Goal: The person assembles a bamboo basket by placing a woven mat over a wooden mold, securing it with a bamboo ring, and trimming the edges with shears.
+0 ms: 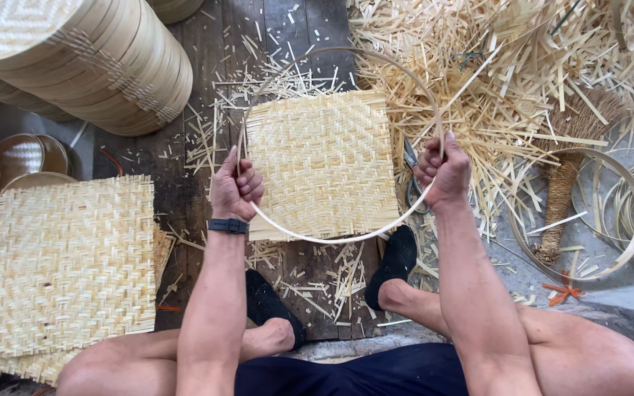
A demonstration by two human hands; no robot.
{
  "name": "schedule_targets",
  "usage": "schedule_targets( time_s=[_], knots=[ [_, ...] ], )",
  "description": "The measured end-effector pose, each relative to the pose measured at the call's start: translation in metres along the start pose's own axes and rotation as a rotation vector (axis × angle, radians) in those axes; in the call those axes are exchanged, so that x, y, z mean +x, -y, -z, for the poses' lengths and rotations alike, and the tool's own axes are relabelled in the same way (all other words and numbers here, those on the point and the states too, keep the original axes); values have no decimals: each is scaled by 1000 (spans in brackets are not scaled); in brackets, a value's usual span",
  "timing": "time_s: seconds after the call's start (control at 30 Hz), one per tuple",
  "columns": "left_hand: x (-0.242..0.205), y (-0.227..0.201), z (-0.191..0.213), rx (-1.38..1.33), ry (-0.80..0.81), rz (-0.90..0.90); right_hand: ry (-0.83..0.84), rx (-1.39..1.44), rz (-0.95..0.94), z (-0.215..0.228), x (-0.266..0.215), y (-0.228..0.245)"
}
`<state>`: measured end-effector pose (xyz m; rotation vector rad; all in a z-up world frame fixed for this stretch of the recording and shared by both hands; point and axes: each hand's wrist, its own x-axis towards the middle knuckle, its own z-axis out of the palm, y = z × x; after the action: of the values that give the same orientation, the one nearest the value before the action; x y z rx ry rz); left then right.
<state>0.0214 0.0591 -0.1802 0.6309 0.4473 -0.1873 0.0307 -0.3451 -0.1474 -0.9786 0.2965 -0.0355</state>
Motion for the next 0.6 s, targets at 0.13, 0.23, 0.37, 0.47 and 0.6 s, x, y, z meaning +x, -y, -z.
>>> schedule_targets(
  time_s=[0.13,0.23,0.37,0.47,0.6],
  knots=[
    [5,-8,3,94,-78,36,50,-143,-164,-7,6,14],
    [8,-12,4,77,-12,120,66,-322,-198,-13,16,22],
    [16,-18,14,36,-36,136,98,-161,-221,3,42,20],
    [19,-19,21,23,-64,123,142,-207,-257,7,48,13],
    [26,5,25,-47,-183,11,38,-483,-239,-3,43,-6]
  ],
)
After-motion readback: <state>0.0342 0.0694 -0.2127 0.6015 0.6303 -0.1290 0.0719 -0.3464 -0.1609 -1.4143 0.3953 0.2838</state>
